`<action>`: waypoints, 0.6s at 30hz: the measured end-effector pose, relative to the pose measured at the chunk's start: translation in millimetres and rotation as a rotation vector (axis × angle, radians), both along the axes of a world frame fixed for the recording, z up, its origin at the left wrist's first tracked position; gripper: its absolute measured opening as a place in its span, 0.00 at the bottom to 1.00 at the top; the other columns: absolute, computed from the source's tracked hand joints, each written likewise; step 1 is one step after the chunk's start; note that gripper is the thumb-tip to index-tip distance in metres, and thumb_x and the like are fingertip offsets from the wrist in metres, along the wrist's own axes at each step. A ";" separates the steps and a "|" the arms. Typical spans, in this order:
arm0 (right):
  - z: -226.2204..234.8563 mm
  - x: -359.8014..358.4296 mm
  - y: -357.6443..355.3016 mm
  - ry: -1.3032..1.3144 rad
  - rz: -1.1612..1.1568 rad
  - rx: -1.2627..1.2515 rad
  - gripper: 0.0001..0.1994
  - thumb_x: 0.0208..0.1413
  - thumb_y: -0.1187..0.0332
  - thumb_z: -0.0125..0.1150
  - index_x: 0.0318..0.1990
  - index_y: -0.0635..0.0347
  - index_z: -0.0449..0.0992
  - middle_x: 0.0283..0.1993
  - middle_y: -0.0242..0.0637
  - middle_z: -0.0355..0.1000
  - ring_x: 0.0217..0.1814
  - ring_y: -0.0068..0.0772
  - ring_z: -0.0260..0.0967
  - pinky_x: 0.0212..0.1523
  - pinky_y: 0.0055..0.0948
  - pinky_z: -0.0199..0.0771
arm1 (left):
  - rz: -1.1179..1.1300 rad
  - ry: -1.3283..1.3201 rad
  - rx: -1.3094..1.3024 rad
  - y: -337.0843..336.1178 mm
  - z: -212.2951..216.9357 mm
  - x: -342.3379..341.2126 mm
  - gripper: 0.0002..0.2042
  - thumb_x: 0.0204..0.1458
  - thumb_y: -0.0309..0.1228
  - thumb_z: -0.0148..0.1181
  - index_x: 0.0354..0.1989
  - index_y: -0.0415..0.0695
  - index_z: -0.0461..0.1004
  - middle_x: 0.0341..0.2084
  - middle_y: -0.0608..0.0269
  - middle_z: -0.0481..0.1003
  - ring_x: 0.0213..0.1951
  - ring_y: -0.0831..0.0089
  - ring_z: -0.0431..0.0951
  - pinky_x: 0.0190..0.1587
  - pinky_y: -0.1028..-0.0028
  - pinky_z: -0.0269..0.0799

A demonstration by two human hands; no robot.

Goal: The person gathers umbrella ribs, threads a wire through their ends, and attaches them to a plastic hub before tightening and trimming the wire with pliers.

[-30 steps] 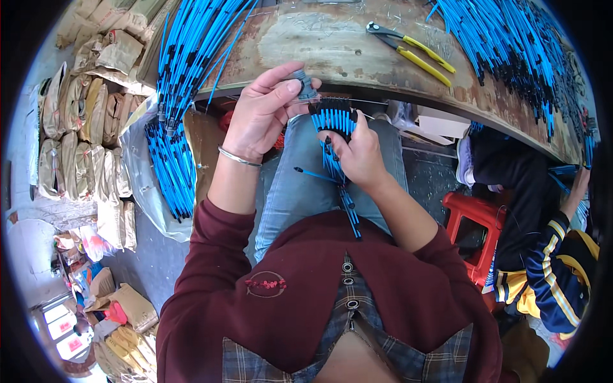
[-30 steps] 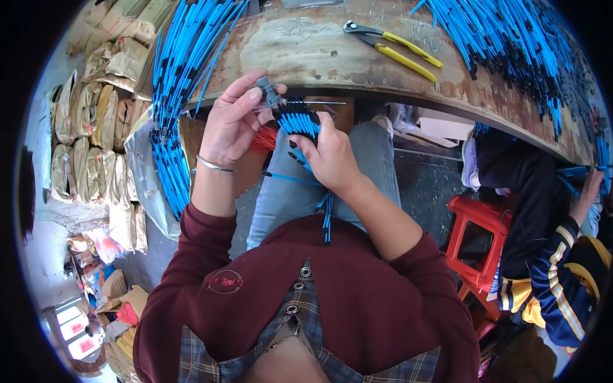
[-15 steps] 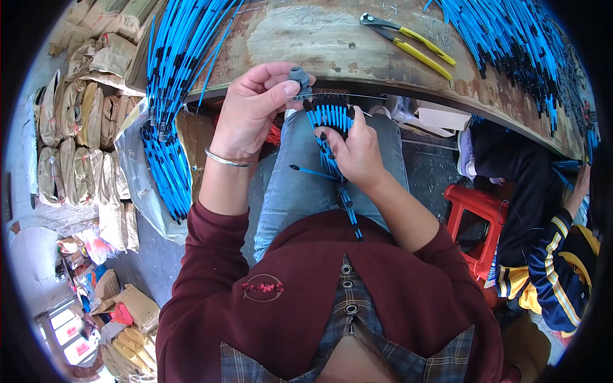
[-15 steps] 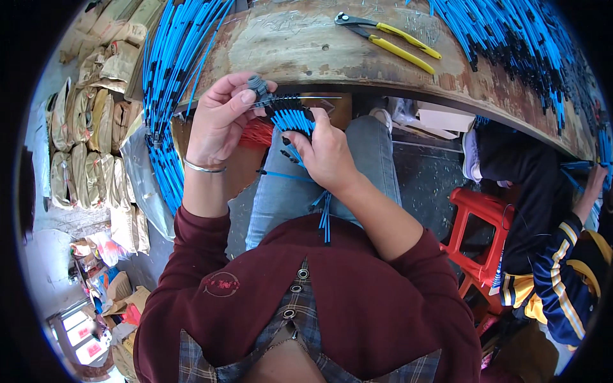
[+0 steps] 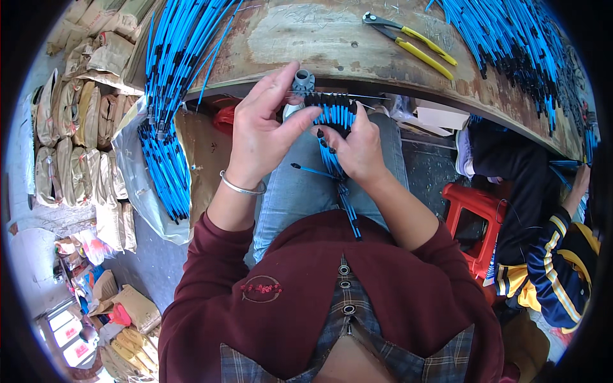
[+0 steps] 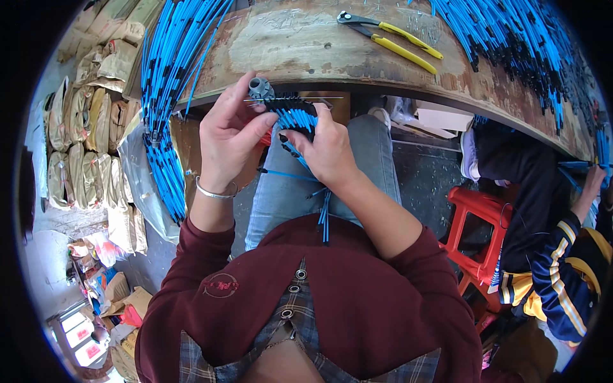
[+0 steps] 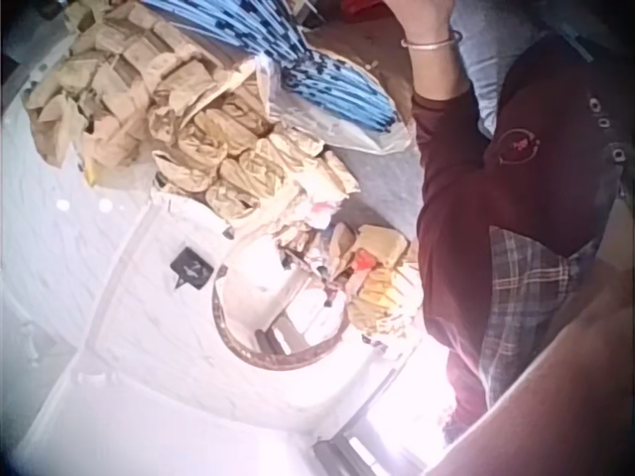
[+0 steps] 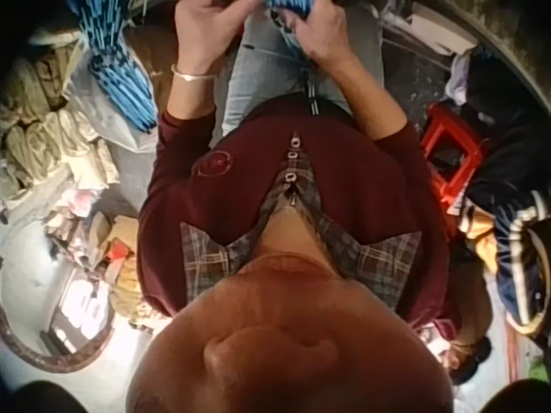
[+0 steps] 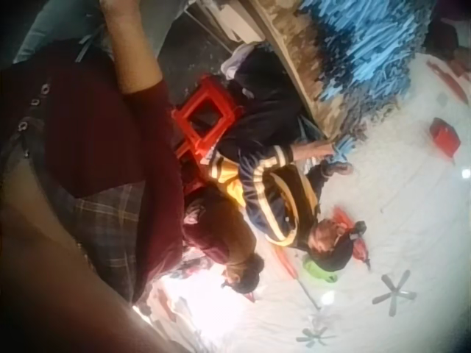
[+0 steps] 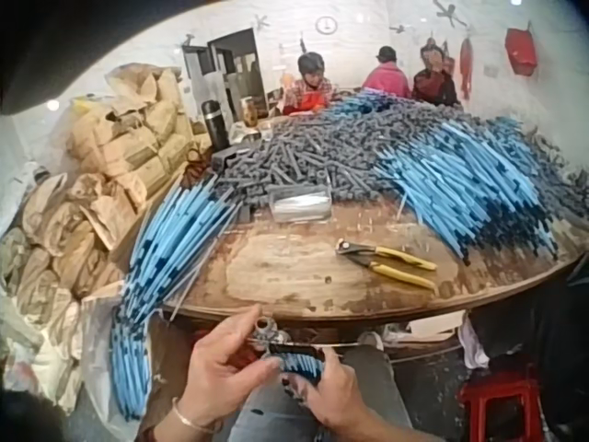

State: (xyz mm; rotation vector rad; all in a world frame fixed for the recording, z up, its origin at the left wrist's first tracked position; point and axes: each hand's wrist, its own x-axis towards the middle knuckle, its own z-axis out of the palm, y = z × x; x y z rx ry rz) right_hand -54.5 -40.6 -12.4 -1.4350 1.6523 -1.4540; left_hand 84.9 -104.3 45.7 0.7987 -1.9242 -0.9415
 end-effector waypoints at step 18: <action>5.1 2.7 6.7 0.079 0.105 -0.007 0.16 0.47 0.69 0.61 0.40 0.67 0.65 0.25 0.44 0.72 0.26 0.43 0.72 0.28 0.33 0.70 | -0.056 0.443 0.466 5.0 3.0 6.1 0.19 0.42 0.15 0.60 0.46 0.36 0.68 0.32 0.68 0.71 0.34 0.84 0.70 0.38 0.83 0.68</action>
